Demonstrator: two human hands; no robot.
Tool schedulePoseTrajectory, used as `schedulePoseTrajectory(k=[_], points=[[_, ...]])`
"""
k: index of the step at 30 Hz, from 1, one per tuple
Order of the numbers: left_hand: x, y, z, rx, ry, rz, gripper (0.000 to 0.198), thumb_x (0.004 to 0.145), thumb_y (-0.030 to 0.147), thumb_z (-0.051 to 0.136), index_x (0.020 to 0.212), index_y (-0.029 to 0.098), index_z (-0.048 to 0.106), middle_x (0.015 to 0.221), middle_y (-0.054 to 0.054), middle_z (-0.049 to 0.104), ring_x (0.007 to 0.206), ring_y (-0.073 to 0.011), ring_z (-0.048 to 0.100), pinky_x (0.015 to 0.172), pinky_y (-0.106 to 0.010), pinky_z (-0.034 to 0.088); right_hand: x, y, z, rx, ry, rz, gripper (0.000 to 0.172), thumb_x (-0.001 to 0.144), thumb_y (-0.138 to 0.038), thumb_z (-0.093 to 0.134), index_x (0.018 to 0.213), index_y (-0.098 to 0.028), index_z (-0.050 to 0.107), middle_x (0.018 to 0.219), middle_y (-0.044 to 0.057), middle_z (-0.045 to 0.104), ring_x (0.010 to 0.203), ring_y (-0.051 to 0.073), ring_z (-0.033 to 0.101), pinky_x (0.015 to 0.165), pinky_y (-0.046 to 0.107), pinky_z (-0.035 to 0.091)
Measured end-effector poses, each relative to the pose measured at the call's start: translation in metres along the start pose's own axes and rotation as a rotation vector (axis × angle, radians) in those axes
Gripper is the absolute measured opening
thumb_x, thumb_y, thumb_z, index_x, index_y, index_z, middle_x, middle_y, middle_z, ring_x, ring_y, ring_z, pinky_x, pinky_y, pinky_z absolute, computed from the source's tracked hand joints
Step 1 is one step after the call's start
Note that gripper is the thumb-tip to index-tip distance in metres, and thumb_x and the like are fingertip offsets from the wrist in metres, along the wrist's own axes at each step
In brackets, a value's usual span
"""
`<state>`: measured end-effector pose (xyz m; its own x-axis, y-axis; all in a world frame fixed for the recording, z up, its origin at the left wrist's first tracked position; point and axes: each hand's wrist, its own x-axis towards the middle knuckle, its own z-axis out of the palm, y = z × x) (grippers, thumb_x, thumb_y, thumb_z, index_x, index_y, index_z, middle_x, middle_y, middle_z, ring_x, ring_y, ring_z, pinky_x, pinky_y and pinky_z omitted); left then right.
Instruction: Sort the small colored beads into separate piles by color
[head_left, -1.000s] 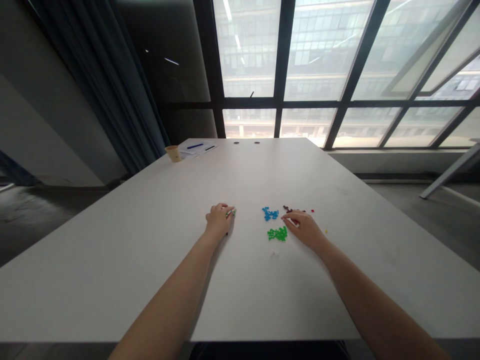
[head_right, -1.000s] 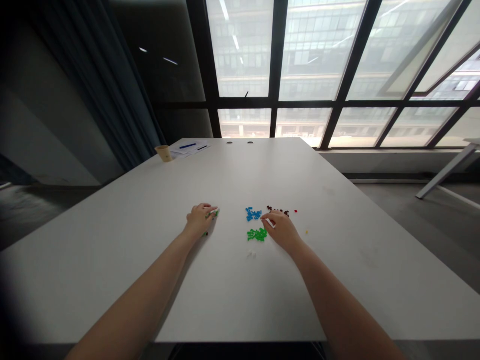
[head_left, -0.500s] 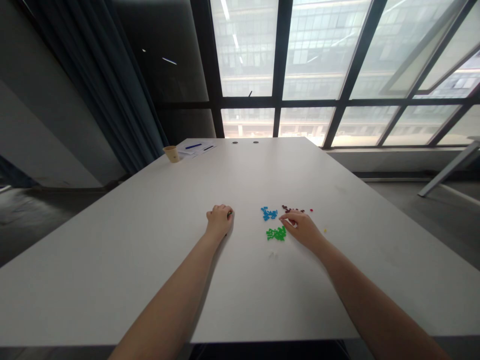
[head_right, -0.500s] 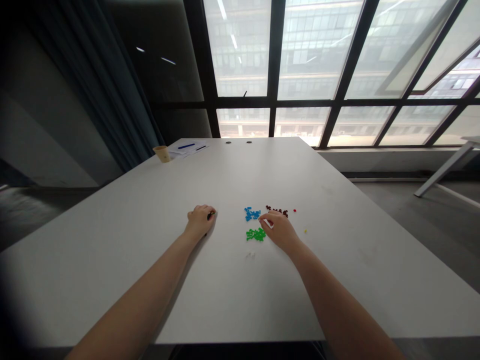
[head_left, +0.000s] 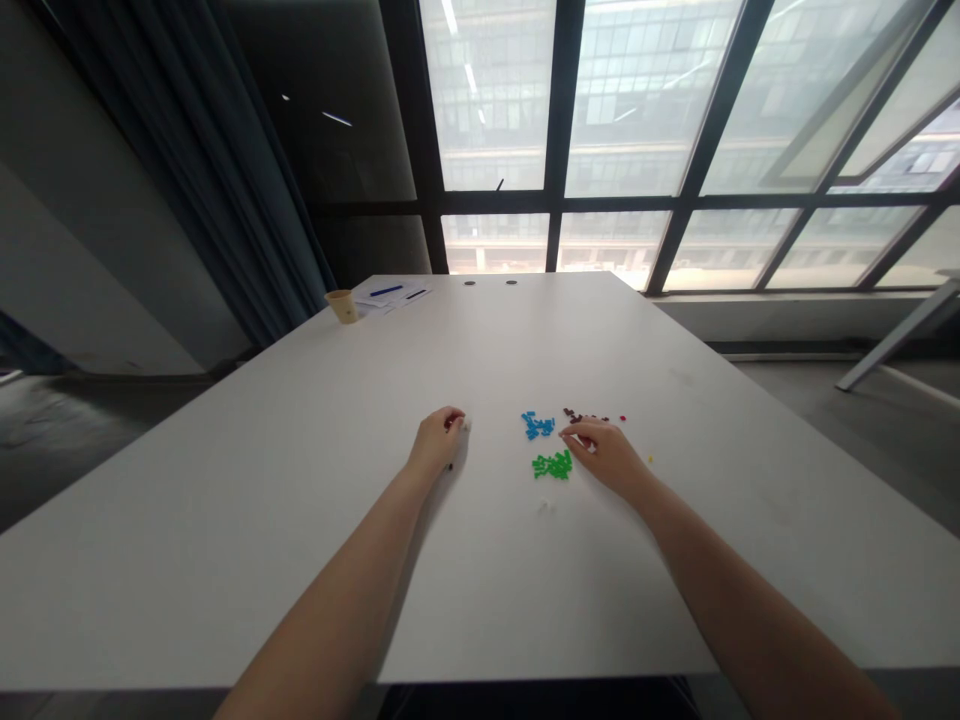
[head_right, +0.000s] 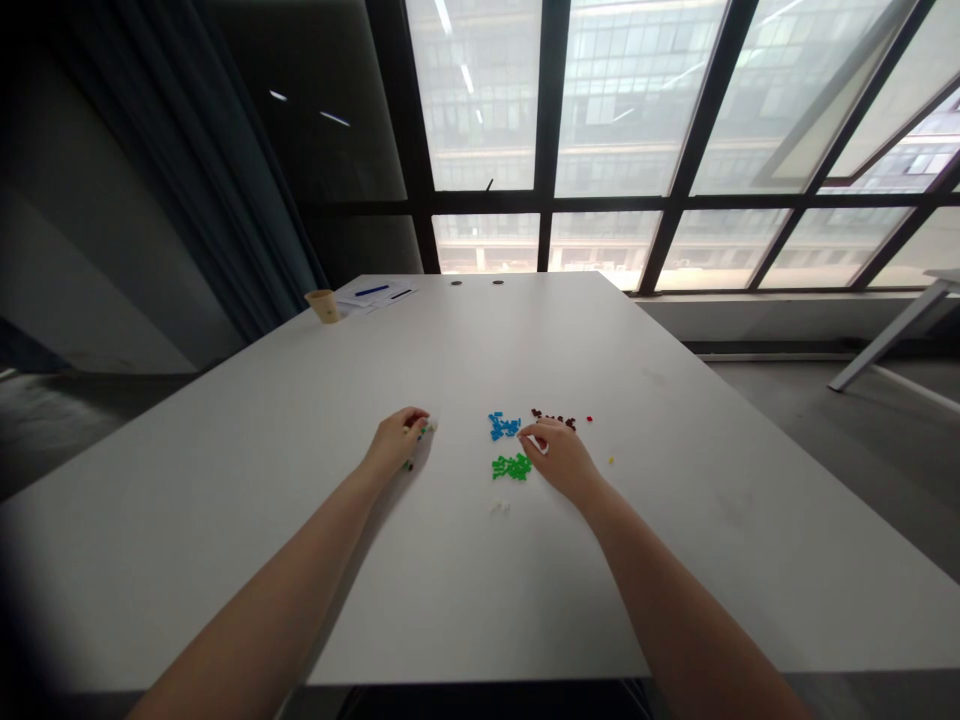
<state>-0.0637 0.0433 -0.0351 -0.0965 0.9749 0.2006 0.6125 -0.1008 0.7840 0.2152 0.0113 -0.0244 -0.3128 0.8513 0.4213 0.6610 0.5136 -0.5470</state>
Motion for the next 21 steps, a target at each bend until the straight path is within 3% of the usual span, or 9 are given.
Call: schedulePoseTrajectory(k=[4, 11, 17, 21], points=[[0.000, 0.004, 0.000, -0.410, -0.050, -0.204, 0.023, 0.062, 0.034, 0.061, 0.077, 0.016, 0.061, 0.073, -0.005, 0.063, 0.063, -0.0134, 0.054, 0.059, -0.025, 0.038, 0.000, -0.001, -0.001, 0.032, 0.007, 0.004, 0.019, 0.077, -0.023, 0.048, 0.079, -0.019, 0.066, 0.069, 0.003, 0.061, 0.060, 0.012, 0.049, 0.062, 0.026, 0.040], [-0.010, 0.025, -0.001, -0.761, -0.182, -0.291, 0.031, 0.060, 0.036, 0.067, 0.084, 0.017, 0.057, 0.084, -0.004, 0.063, 0.067, -0.0079, 0.054, 0.056, -0.019, 0.037, 0.000, -0.003, -0.004, 0.018, 0.012, 0.009, 0.019, 0.077, -0.022, 0.048, 0.079, -0.018, 0.066, 0.067, 0.002, 0.059, 0.058, 0.012, 0.049, 0.060, 0.025, 0.039], [-0.028, 0.047, 0.003, -1.014, -0.456, -0.350, 0.029, 0.061, 0.033, 0.070, 0.083, 0.018, 0.057, 0.088, -0.002, 0.059, 0.066, -0.0056, 0.051, 0.054, -0.017, 0.036, 0.001, -0.004, -0.005, 0.010, 0.010, -0.008, 0.019, 0.077, -0.022, 0.048, 0.078, -0.018, 0.067, 0.063, 0.001, 0.057, 0.059, 0.012, 0.049, 0.061, 0.025, 0.039], [-0.038, 0.054, 0.008, -1.057, -0.630, -0.333, 0.025, 0.064, 0.032, 0.069, 0.082, 0.019, 0.059, 0.084, 0.000, 0.056, 0.067, -0.0050, 0.050, 0.054, -0.017, 0.034, 0.000, -0.004, -0.003, 0.015, 0.017, -0.005, 0.019, 0.078, -0.023, 0.048, 0.079, -0.018, 0.066, 0.064, 0.002, 0.058, 0.059, 0.012, 0.049, 0.061, 0.025, 0.039]])
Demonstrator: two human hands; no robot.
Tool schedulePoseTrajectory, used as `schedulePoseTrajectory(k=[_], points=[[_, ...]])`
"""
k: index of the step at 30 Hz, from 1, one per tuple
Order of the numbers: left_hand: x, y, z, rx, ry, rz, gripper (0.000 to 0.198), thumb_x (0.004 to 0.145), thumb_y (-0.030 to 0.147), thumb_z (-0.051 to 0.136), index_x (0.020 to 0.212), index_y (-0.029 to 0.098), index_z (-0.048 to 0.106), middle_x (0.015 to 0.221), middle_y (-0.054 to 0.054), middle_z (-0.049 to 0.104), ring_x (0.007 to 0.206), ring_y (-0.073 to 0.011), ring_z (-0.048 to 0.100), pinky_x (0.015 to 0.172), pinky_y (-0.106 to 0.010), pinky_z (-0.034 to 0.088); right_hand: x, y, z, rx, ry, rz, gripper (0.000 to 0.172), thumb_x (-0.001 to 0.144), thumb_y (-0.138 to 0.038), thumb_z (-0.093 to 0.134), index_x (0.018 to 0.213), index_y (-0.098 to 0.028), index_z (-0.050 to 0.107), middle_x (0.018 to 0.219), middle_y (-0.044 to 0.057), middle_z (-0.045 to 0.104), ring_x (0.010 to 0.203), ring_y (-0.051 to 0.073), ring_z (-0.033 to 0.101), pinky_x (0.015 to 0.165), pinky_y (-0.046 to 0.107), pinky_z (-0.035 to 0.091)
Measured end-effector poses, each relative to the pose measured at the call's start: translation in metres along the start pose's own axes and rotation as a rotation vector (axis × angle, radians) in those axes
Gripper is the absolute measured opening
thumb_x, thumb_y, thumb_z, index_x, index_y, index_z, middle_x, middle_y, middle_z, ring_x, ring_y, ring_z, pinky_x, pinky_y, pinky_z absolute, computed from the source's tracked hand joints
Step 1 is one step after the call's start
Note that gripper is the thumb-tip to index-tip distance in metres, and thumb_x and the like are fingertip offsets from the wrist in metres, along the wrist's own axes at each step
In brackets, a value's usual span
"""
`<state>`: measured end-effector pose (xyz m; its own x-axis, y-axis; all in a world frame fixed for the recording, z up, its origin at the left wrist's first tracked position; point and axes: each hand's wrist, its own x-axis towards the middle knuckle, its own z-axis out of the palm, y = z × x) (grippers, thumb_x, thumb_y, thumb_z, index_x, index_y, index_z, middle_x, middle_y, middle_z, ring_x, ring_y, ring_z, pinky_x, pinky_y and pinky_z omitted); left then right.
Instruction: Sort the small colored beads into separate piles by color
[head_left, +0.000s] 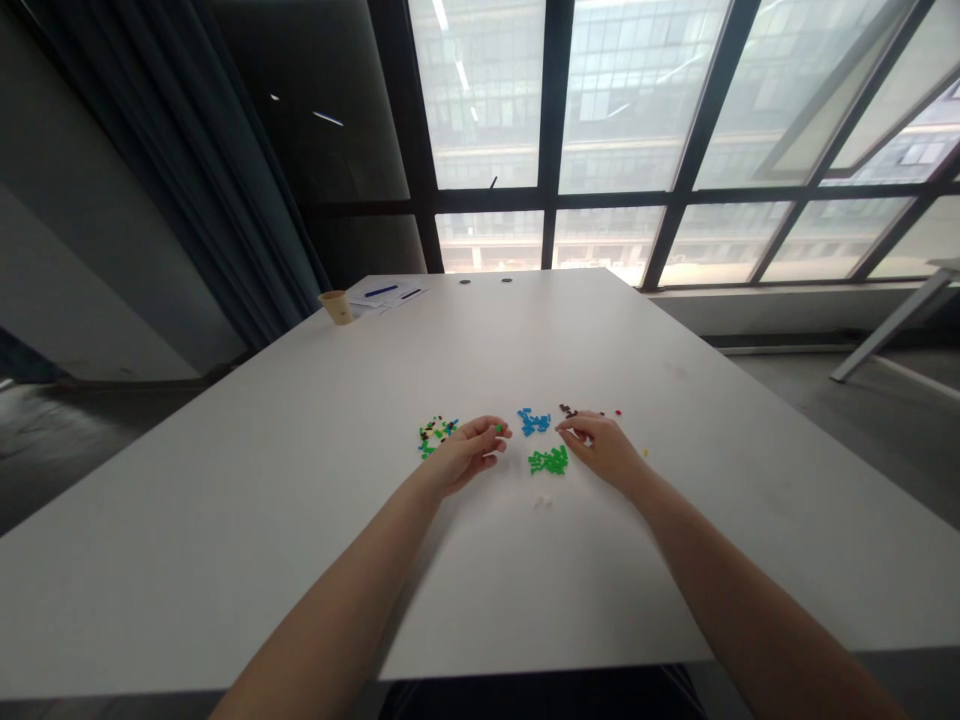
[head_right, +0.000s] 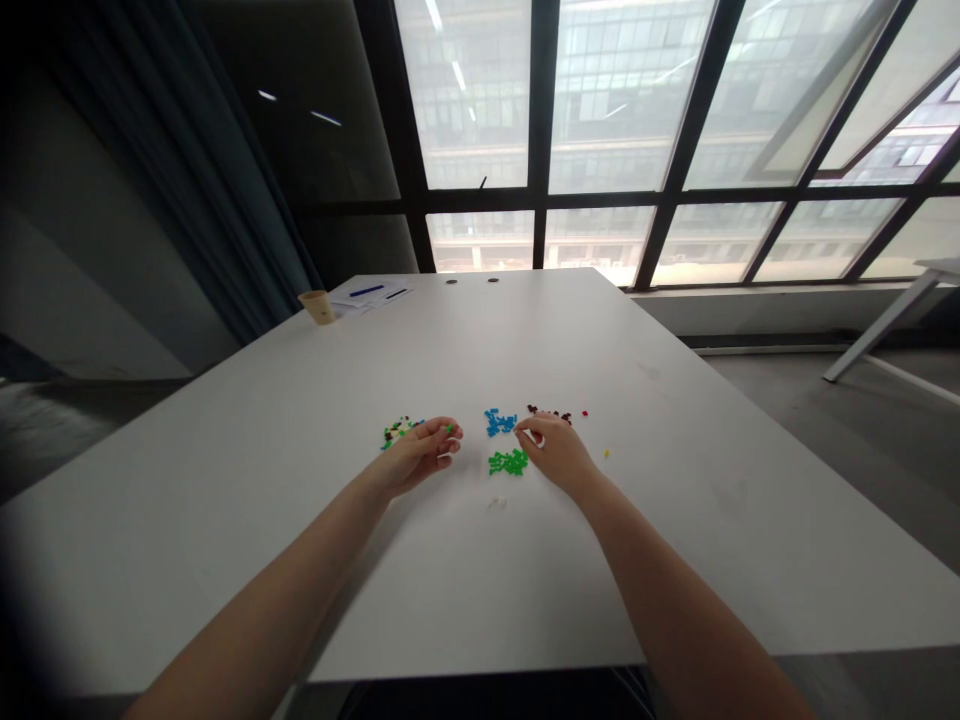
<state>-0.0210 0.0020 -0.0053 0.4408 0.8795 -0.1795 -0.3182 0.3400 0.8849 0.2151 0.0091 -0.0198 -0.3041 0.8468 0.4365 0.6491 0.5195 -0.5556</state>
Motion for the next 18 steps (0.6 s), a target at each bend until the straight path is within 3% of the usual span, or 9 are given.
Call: schedulePoseTrajectory(k=[8, 18], points=[[-0.002, -0.003, 0.009, 0.115, -0.058, -0.019, 0.023, 0.063, 0.032, 0.069, 0.079, 0.018, 0.060, 0.084, -0.001, 0.056, 0.068, -0.0056, 0.048, 0.057, -0.017, 0.032, -0.001, -0.011, -0.001, 0.025, 0.035, -0.039, 0.021, 0.080, -0.024, 0.046, 0.087, -0.018, 0.065, 0.063, 0.001, 0.053, 0.059, 0.012, 0.047, 0.062, 0.025, 0.039], [0.000, -0.012, 0.012, 0.231, -0.096, -0.070, 0.030, 0.062, 0.040, 0.068, 0.076, 0.016, 0.060, 0.064, 0.003, 0.046, 0.057, -0.0048, 0.039, 0.055, -0.018, 0.029, -0.006, -0.043, 0.013, 0.078, 0.056, -0.268, 0.016, 0.078, -0.024, 0.053, 0.090, -0.022, 0.064, 0.072, 0.003, 0.056, 0.070, 0.014, 0.051, 0.070, 0.028, 0.041]])
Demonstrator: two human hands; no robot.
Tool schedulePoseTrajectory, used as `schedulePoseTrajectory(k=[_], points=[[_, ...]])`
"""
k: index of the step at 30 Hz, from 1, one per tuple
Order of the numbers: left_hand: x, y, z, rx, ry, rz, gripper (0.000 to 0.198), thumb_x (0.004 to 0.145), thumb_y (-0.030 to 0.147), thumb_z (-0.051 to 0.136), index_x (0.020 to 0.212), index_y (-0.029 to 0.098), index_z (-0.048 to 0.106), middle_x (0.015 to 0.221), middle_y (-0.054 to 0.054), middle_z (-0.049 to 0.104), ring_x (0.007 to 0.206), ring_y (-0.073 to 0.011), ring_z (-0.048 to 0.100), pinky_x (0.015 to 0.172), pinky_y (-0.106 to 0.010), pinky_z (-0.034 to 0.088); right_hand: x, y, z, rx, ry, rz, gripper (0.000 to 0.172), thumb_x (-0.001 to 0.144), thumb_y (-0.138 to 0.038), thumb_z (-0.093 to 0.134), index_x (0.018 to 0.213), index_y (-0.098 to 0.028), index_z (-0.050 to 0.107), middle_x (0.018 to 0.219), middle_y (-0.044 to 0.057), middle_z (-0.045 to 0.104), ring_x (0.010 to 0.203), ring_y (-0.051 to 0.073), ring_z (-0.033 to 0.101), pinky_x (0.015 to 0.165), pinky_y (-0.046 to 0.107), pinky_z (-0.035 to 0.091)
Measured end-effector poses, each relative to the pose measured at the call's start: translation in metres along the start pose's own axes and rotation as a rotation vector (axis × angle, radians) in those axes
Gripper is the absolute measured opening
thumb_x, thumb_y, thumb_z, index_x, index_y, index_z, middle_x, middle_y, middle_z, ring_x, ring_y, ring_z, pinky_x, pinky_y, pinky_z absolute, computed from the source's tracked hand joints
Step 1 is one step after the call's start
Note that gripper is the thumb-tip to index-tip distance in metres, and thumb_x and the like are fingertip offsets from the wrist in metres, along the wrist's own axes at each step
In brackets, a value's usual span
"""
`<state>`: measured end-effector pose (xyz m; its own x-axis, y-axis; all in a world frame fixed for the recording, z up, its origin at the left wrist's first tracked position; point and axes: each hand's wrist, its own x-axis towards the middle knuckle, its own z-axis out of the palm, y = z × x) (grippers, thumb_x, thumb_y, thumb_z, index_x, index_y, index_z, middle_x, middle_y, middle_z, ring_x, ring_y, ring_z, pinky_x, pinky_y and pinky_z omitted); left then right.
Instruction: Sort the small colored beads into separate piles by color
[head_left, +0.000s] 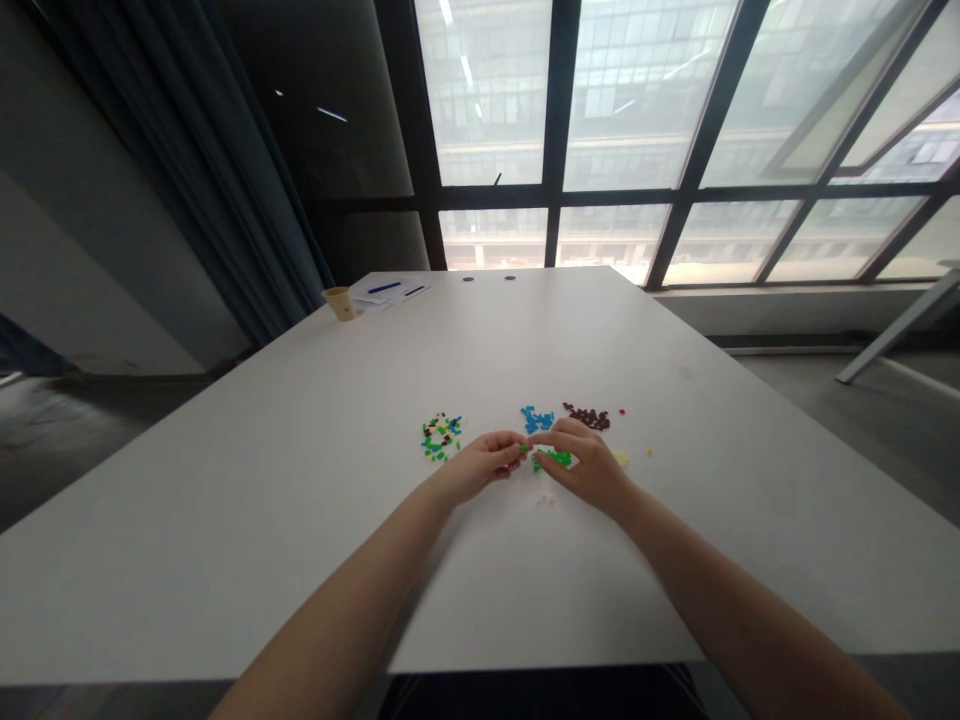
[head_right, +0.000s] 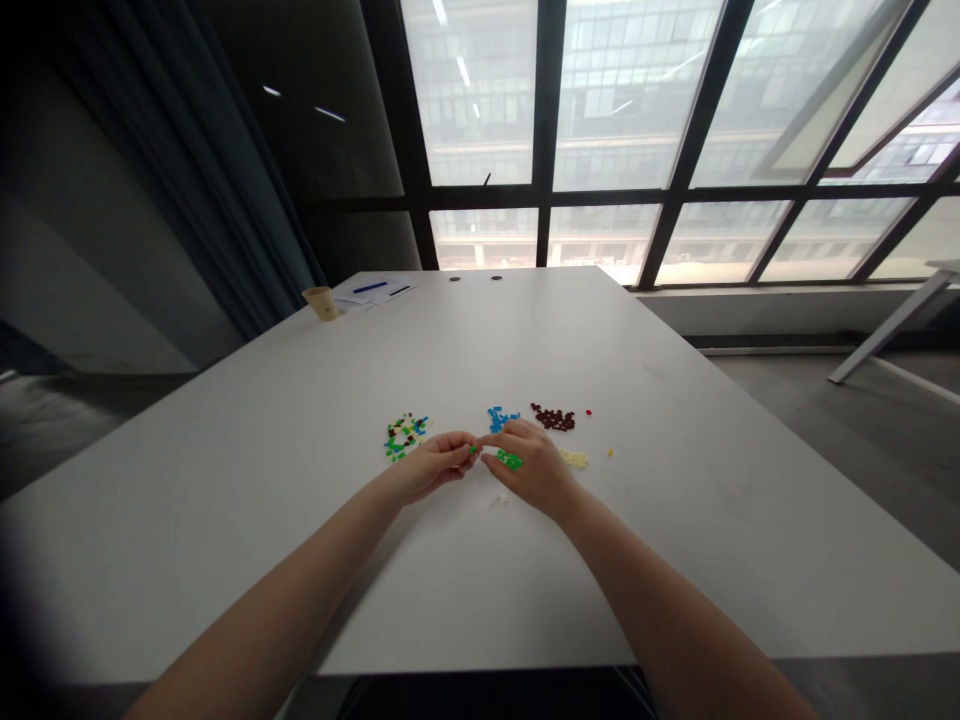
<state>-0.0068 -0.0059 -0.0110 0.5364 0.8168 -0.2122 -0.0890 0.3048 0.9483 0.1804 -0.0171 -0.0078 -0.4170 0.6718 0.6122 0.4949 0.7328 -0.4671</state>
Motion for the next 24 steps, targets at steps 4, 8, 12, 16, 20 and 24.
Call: schedulePoseTrajectory(k=[4, 8, 12, 16, 20, 24], points=[[0.003, -0.004, 0.002, 0.022, -0.003, -0.019, 0.030, 0.060, 0.039, 0.070, 0.076, 0.015, 0.061, 0.063, 0.003, 0.047, 0.057, -0.0047, 0.039, 0.055, -0.018, 0.028, -0.001, 0.004, 0.003, -0.021, 0.008, -0.032, 0.012, 0.079, -0.022, 0.053, 0.084, -0.020, 0.064, 0.070, 0.002, 0.055, 0.069, 0.013, 0.050, 0.069, 0.028, 0.040], [0.006, -0.010, 0.004, 0.013, 0.003, -0.019, 0.029, 0.061, 0.038, 0.069, 0.077, 0.015, 0.063, 0.062, 0.002, 0.047, 0.058, -0.0050, 0.040, 0.056, -0.018, 0.029, 0.000, 0.003, 0.002, -0.057, -0.011, -0.035, 0.011, 0.078, -0.020, 0.054, 0.078, -0.020, 0.064, 0.069, 0.002, 0.057, 0.069, 0.013, 0.050, 0.067, 0.028, 0.040], [0.007, -0.013, 0.007, 0.009, 0.046, -0.024, 0.030, 0.060, 0.039, 0.069, 0.076, 0.014, 0.065, 0.061, 0.002, 0.049, 0.056, -0.0046, 0.040, 0.056, -0.018, 0.029, 0.000, 0.004, 0.002, -0.090, -0.052, -0.014, 0.011, 0.078, -0.019, 0.053, 0.075, -0.020, 0.064, 0.070, 0.002, 0.058, 0.071, 0.014, 0.051, 0.070, 0.027, 0.039], [0.006, -0.008, 0.006, -0.017, 0.199, -0.009, 0.035, 0.059, 0.040, 0.069, 0.083, 0.015, 0.065, 0.073, -0.001, 0.056, 0.059, -0.0050, 0.044, 0.056, -0.018, 0.031, -0.002, 0.020, 0.001, -0.162, -0.073, 0.135, 0.013, 0.078, -0.020, 0.051, 0.076, -0.020, 0.064, 0.071, 0.002, 0.056, 0.070, 0.013, 0.051, 0.069, 0.025, 0.038], [0.005, 0.001, 0.001, -0.030, 0.336, 0.014, 0.033, 0.058, 0.041, 0.069, 0.079, 0.015, 0.064, 0.072, -0.001, 0.056, 0.057, -0.0049, 0.044, 0.054, -0.018, 0.032, -0.005, 0.038, 0.001, -0.241, -0.138, 0.311, 0.016, 0.077, -0.021, 0.050, 0.074, -0.020, 0.066, 0.069, 0.002, 0.055, 0.066, 0.013, 0.051, 0.066, 0.024, 0.038], [0.005, 0.007, -0.005, -0.059, 0.422, 0.028, 0.028, 0.058, 0.037, 0.068, 0.076, 0.016, 0.063, 0.072, 0.000, 0.057, 0.058, -0.0047, 0.046, 0.053, -0.017, 0.032, -0.008, 0.043, 0.007, -0.278, -0.190, 0.425, 0.017, 0.077, -0.022, 0.050, 0.074, -0.020, 0.067, 0.072, 0.002, 0.056, 0.068, 0.012, 0.053, 0.067, 0.024, 0.037]])
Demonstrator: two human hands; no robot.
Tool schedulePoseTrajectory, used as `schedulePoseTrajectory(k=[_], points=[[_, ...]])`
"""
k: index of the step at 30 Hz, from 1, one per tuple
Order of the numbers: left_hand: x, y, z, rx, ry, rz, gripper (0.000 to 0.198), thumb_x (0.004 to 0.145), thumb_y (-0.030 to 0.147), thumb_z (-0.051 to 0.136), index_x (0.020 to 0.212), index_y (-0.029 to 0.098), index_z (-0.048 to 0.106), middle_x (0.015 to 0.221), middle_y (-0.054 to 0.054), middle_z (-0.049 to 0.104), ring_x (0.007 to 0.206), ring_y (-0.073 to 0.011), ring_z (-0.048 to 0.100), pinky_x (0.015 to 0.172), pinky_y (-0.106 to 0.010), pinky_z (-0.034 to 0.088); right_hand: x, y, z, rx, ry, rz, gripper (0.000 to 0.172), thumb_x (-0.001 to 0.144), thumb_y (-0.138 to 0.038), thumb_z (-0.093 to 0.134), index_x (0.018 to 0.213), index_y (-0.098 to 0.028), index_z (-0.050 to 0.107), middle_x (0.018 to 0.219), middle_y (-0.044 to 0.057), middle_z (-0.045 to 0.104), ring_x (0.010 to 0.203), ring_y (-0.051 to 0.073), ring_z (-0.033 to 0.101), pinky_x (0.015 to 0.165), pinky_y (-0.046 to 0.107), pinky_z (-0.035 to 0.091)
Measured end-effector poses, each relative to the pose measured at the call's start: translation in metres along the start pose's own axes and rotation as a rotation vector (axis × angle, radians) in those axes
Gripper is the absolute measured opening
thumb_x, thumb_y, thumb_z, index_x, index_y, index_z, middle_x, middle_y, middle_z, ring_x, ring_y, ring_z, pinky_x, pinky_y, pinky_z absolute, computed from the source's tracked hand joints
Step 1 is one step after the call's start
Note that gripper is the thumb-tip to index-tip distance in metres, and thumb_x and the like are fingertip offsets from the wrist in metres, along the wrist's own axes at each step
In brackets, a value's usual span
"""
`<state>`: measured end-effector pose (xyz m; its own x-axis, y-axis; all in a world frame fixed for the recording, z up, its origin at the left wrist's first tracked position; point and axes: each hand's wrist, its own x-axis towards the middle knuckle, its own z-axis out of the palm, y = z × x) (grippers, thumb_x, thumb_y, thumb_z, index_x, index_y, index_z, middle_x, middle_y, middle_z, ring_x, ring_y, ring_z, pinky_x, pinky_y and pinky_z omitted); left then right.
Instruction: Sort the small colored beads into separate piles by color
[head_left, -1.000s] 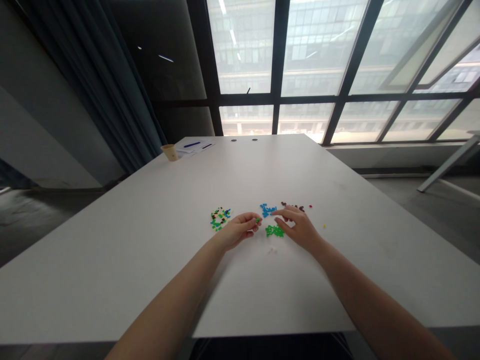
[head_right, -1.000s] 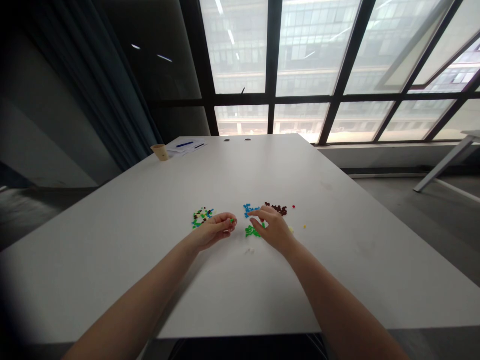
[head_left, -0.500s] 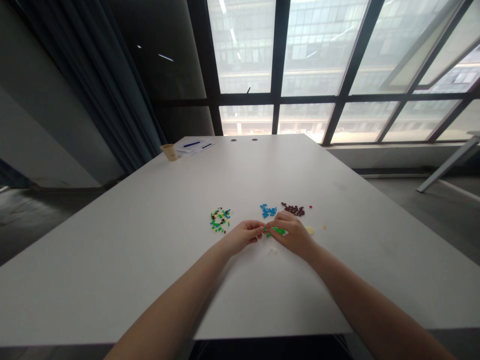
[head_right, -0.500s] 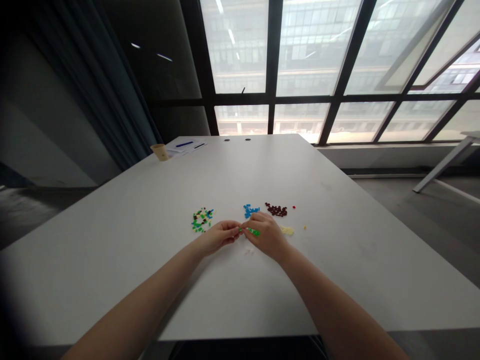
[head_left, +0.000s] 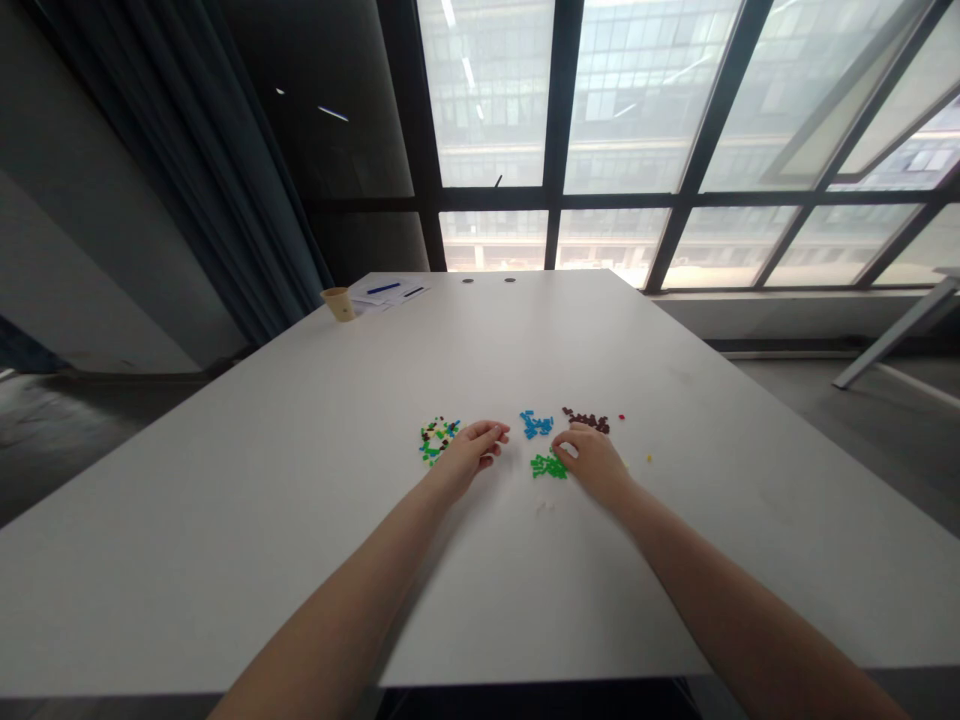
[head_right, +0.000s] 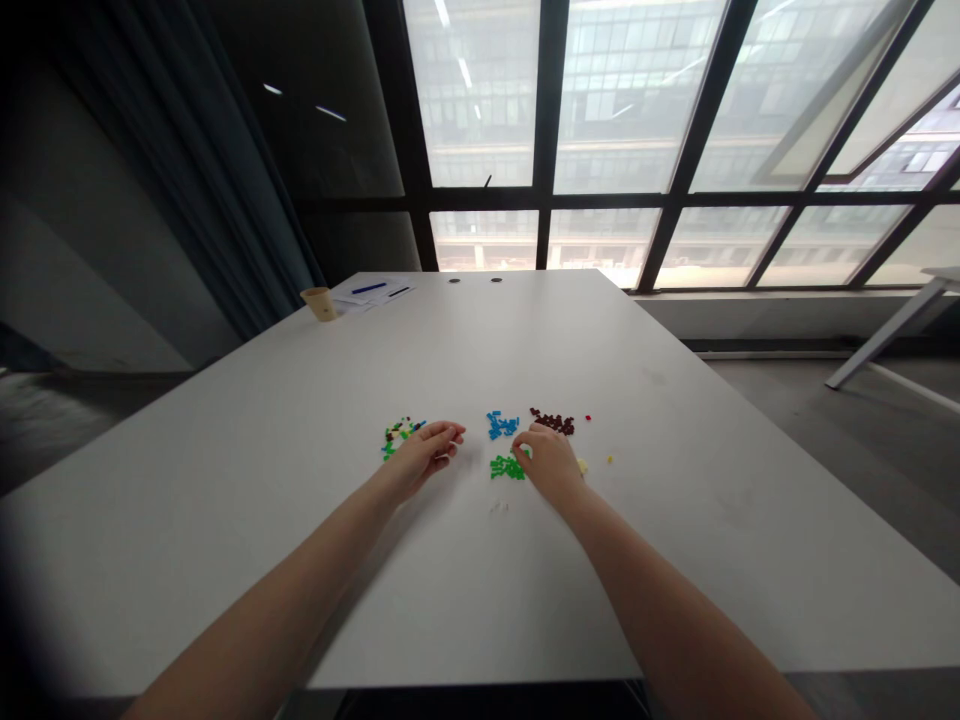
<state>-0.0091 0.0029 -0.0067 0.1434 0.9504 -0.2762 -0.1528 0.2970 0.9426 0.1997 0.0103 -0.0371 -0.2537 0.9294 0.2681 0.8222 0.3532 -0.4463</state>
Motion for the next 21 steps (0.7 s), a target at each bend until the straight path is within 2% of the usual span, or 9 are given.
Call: schedulePoseTrajectory(k=[10, 13, 17, 21], points=[[0.004, 0.006, -0.009, -0.042, 0.112, 0.042, 0.023, 0.058, 0.031, 0.066, 0.075, 0.017, 0.061, 0.073, 0.000, 0.058, 0.057, -0.0045, 0.048, 0.051, -0.016, 0.034, -0.001, -0.003, 0.004, -0.011, -0.045, 0.067, 0.020, 0.074, -0.019, 0.048, 0.079, -0.020, 0.067, 0.075, 0.002, 0.059, 0.063, 0.011, 0.051, 0.065, 0.023, 0.036], [0.006, 0.013, -0.019, -0.060, 0.164, 0.090, 0.024, 0.056, 0.030, 0.067, 0.075, 0.017, 0.061, 0.073, 0.000, 0.058, 0.057, -0.0044, 0.049, 0.050, -0.016, 0.035, -0.001, -0.003, 0.002, 0.004, -0.034, 0.070, 0.025, 0.073, -0.015, 0.045, 0.081, -0.020, 0.068, 0.075, 0.002, 0.059, 0.064, 0.011, 0.051, 0.066, 0.023, 0.036], [0.014, 0.021, -0.037, -0.093, 0.294, 0.157, 0.025, 0.054, 0.029, 0.066, 0.074, 0.017, 0.059, 0.072, 0.001, 0.058, 0.053, -0.0039, 0.049, 0.045, -0.015, 0.033, -0.001, -0.003, 0.002, 0.019, -0.029, 0.039, 0.030, 0.072, -0.012, 0.043, 0.085, -0.022, 0.069, 0.073, 0.001, 0.057, 0.062, 0.011, 0.049, 0.065, 0.023, 0.036], [0.018, 0.022, -0.046, -0.104, 0.369, 0.167, 0.024, 0.053, 0.026, 0.065, 0.074, 0.017, 0.058, 0.071, 0.001, 0.058, 0.051, -0.0038, 0.048, 0.043, -0.014, 0.032, -0.002, -0.003, 0.003, 0.020, -0.054, -0.010, 0.033, 0.072, -0.011, 0.044, 0.089, -0.024, 0.069, 0.071, 0.001, 0.055, 0.061, 0.011, 0.049, 0.063, 0.022, 0.036]])
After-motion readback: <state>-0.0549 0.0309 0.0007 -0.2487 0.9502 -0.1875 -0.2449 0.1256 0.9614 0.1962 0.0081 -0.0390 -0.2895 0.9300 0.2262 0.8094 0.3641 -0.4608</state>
